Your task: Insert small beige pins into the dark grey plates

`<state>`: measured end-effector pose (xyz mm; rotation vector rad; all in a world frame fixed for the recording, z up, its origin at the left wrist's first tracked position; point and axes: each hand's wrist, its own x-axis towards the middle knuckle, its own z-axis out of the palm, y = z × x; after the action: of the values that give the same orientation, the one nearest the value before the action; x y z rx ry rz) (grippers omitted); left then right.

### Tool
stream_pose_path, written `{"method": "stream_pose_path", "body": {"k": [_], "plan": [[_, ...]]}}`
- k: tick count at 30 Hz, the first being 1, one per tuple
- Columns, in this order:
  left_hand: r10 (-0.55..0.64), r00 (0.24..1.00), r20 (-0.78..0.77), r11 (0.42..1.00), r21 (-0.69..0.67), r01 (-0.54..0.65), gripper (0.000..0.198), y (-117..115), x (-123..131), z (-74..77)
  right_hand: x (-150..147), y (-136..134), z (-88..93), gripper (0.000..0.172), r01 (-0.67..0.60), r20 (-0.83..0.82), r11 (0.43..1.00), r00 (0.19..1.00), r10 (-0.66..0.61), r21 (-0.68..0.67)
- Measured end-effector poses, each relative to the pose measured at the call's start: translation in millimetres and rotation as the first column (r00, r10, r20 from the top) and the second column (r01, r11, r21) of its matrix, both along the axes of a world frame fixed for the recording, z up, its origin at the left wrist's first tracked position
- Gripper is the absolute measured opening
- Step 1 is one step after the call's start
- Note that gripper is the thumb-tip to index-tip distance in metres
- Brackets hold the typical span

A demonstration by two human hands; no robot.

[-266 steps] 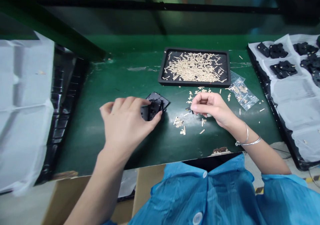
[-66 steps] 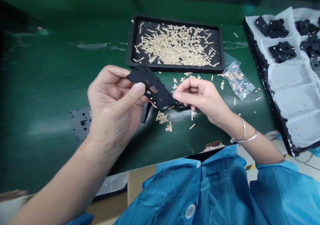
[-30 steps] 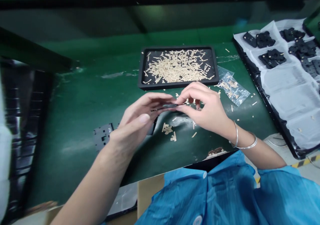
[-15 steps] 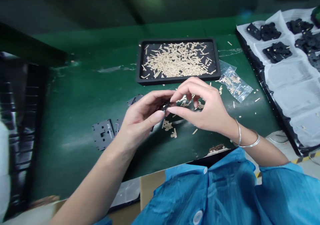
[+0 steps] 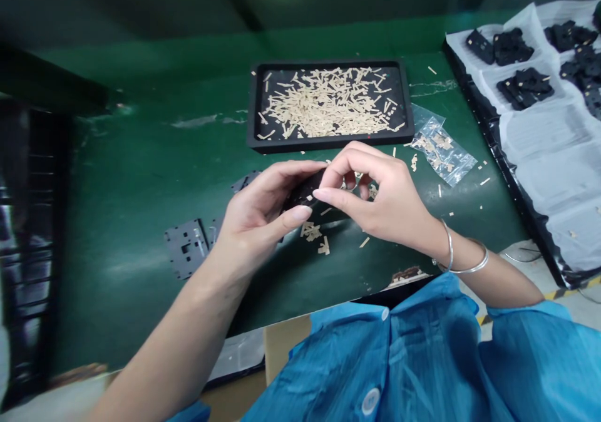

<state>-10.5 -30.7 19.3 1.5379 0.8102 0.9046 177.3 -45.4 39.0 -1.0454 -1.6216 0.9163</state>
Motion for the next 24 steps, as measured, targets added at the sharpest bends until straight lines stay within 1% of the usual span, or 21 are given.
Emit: {"method": "stream_pose_path", "body": {"k": [6,10,12,15,17,20,22,24], "plan": [[0.014,1.000,0.014,1.000,-0.001,-0.014,0.037,0,0,0.6,0,1,0.3,0.021,-0.011,-0.015,1.000,1.000,0.010,-0.023],[-0.044,0.999,0.019,0.999,-0.022,0.045,0.038,2,0,-3.8,-2,0,-1.0,0.021,0.019,-0.010,0.999,1.000,-0.019,-0.044],[-0.066,0.996,0.064,0.996,-0.061,0.070,0.038,2,1,-6.6,-2,1,-2.6,0.014,0.079,-0.004,0.995,0.997,-0.079,-0.064],[-0.071,0.978,0.195,0.979,-0.172,0.106,0.041,2,4,-7.8,-2,2,-4.8,0.008,0.139,-0.019,0.987,0.990,-0.141,-0.079],[-0.058,0.960,0.275,0.959,-0.252,0.130,0.045,1,7,-6.2,-2,3,-5.6,0.009,0.107,-0.038,0.992,0.993,-0.110,-0.060],[-0.055,0.940,0.337,0.923,-0.341,0.176,0.048,1,11,-2.6,-1,4,-6.8,0.010,0.049,-0.011,0.999,0.999,-0.049,0.012],[-0.077,0.931,0.358,0.902,-0.373,0.218,0.047,2,11,-1.3,-1,4,-7.9,0.007,0.045,0.029,0.997,0.998,-0.047,0.067],[-0.101,0.920,0.379,0.891,-0.377,0.254,0.045,2,11,-1.2,-1,4,-8.9,0.008,0.051,0.057,0.993,0.997,-0.057,0.103]]}}
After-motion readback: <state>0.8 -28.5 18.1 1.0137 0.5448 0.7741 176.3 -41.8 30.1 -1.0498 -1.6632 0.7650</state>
